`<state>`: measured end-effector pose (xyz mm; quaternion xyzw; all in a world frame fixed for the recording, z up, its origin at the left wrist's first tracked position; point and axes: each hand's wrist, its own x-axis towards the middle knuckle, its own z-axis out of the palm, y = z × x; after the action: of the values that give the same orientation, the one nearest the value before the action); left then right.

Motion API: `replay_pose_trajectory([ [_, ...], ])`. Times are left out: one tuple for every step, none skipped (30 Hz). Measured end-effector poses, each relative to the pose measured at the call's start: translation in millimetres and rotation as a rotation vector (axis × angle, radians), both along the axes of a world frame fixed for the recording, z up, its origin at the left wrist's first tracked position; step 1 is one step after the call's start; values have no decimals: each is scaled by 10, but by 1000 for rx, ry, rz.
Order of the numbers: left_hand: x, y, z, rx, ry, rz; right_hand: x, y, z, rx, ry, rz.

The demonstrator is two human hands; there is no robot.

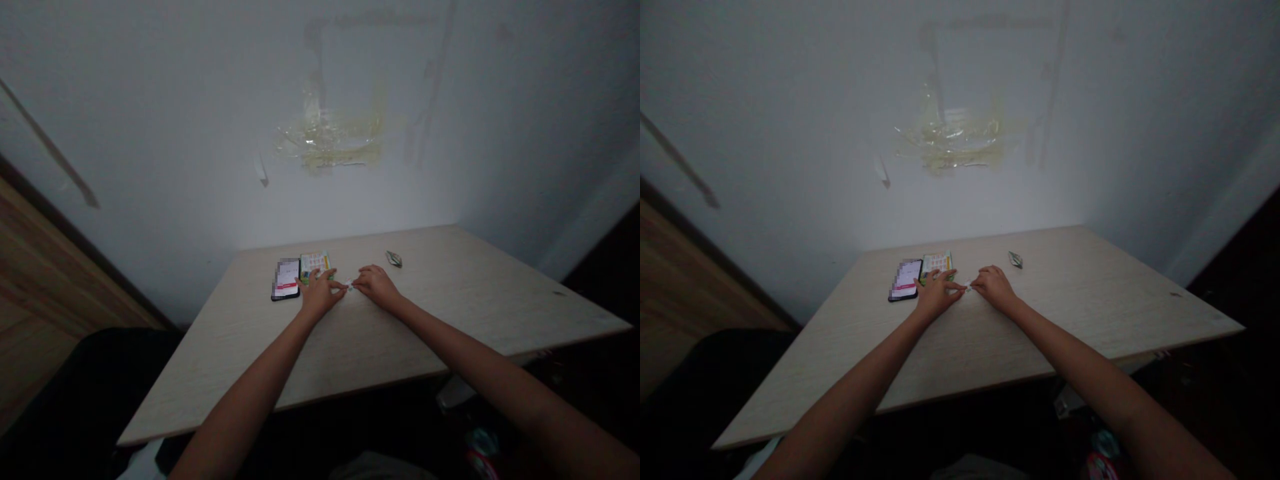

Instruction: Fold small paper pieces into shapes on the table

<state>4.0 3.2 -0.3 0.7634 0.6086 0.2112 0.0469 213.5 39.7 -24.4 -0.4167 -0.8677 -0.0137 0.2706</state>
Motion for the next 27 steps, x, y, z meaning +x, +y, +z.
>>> replay_pose_trajectory([
  [0, 2, -11, 4, -2, 3, -5, -1, 5, -1, -5, -5],
  [0, 3, -23, 15, -2, 4, -10, -2, 8, -2, -7, -9],
  [0, 2, -32, 29, 0, 3, -13, -3, 10, -2, -7, -12],
  [-1, -1, -40, 48, 5, -3, -16, -5, 11, -1, -8, -12],
  [-3, -5, -45, 65, 13, -12, -17, -6, 10, 1, -8, -10],
  [-4, -10, -47, 79, 22, -20, -18, -8, 9, 2, -10, -6],
  [-7, -15, -46, 91, 34, -29, -17, -11, 8, 4, -12, -1],
  [-9, -21, -43, 100, 48, -37, -16, -13, 8, 5, -13, 6],
  [-11, -25, -38, 108, 63, -44, -14, -15, 7, 6, -14, 12],
  [-12, -29, -31, 115, 79, -47, -13, -17, 7, 6, -14, 18],
  [-12, -31, -25, 120, 94, -48, -12, -19, 8, 7, -13, 24],
  [-11, -33, -18, 119, 106, -46, -12, -20, 8, 7, -13, 27],
  [-9, -34, -12, 111, 115, -39, -12, -20, 9, 8, -14, 28],
  [-7, -34, -6, 97, 118, -27, -13, -20, 9, 9, -17, 26],
  [-5, -33, -1, 79, 119, -12, -16, -19, 9, 9, -20, 22],
  [-3, -32, 2, 62, 117, 3, -18, -18, 8, 7, -27, 18],
  [-2, -29, 5, 48, 114, 16, -21, -16, 7, 6, -34, 14],
  [-2, -26, 5, 39, 111, 25, -23, -15, 7, 4, -40, 10],
  [-3, -22, 4, 35, 106, 29, -25, -14, 7, 3, -46, 7],
  [-4, -17, 2, 34, 101, 30, -26, -13, 7, 3, -49, 4],
  [-5, -11, -3, 33, 93, 27, -27, -13, 7, 4, -53, 5],
  [-4, -3, -8, 31, 80, 24, -26, -13, 8, 6, -54, 6],
  [-2, 6, -14, 26, 63, 24, -25, -13, 8, 9, -55, 7],
  [3, 15, -19, 20, 42, 26, -24, -13, 9, 11, -56, 7],
  [10, 24, -24, 15, 22, 31, -22, -12, 9, 12, -57, 7],
  [19, 31, -27, 13, 5, 38, -21, -12, 8, 12, -58, 6],
  [29, 37, -29, 16, -4, 45, -20, -11, 7, 13, -60, 4],
])
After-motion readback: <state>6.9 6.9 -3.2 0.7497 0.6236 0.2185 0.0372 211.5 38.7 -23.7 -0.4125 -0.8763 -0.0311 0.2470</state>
